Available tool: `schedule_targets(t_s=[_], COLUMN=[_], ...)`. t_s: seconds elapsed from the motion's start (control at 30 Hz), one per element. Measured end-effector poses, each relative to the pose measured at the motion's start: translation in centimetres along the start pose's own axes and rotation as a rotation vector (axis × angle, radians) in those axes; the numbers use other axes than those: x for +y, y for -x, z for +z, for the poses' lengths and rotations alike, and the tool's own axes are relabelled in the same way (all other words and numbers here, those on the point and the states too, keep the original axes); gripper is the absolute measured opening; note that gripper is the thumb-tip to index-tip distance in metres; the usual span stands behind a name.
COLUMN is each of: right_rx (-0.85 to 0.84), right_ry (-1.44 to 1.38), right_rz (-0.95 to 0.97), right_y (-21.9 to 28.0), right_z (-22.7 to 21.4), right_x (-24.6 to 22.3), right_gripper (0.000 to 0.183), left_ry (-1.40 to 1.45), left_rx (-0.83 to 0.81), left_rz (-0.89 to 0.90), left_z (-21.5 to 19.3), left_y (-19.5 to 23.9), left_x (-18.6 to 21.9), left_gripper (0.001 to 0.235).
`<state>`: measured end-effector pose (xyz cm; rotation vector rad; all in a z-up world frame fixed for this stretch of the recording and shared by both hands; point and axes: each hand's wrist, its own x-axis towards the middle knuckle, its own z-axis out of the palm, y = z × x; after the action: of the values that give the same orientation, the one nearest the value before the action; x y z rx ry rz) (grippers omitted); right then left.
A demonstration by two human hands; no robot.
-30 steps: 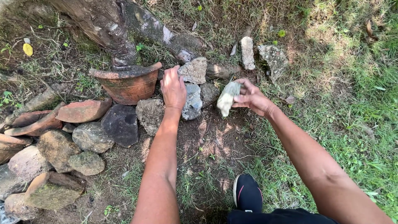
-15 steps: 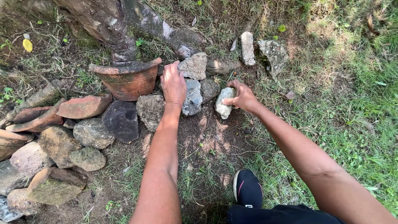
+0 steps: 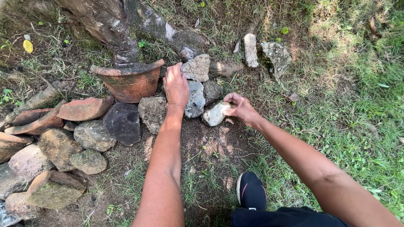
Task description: The person is arranging various stones, broken terracotta pots, and bricks to create a decorative garden border around a tree base.
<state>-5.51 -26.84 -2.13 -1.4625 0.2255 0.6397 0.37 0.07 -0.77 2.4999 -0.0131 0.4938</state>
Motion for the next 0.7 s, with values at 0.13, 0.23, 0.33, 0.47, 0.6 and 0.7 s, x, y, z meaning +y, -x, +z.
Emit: schedule_targets(t_s=[0.13, 0.23, 0.33, 0.47, 0.6, 0.7], right_rx=[0.12, 0.18, 0.199, 0.297, 0.244, 0.208], right_ry=[0.297, 0.54, 0.655, 1.026, 1.039, 0.918], right_rz=[-0.071, -0.123, -0.163, -0.212, -0.316, -0.215], right_y=[1.2, 0.9, 2.1, 2.3, 1.8, 0.7], right_z=[2.3, 2.2, 3.4, 3.2, 3.1, 2.2], right_x=[-1.8, -1.3, -2.6, -3.3, -3.5, -2.8], right_gripper=[0.044, 0.044, 0.042, 0.036, 0.032, 0.036], left_ry=[-0.009, 0.013, 0.001, -0.002, -0.004, 0.006], left_rx=[0.012, 0.003, -0.006, -0.001, 0.012, 0.013], left_rz=[0.003, -0.007, -0.011, -0.011, -0.012, -0.003], left_z=[-0.6, -0.5, -0.7, -0.8, -0.7, -0.6], left_y=[-0.1, -0.1, -0.1, -0.1, -0.2, -0.1], left_x=[0.4, 0.6, 0.6, 0.8, 0.6, 0.6], left_gripper=[0.04, 0.039, 0.041, 0.04, 0.04, 0.039])
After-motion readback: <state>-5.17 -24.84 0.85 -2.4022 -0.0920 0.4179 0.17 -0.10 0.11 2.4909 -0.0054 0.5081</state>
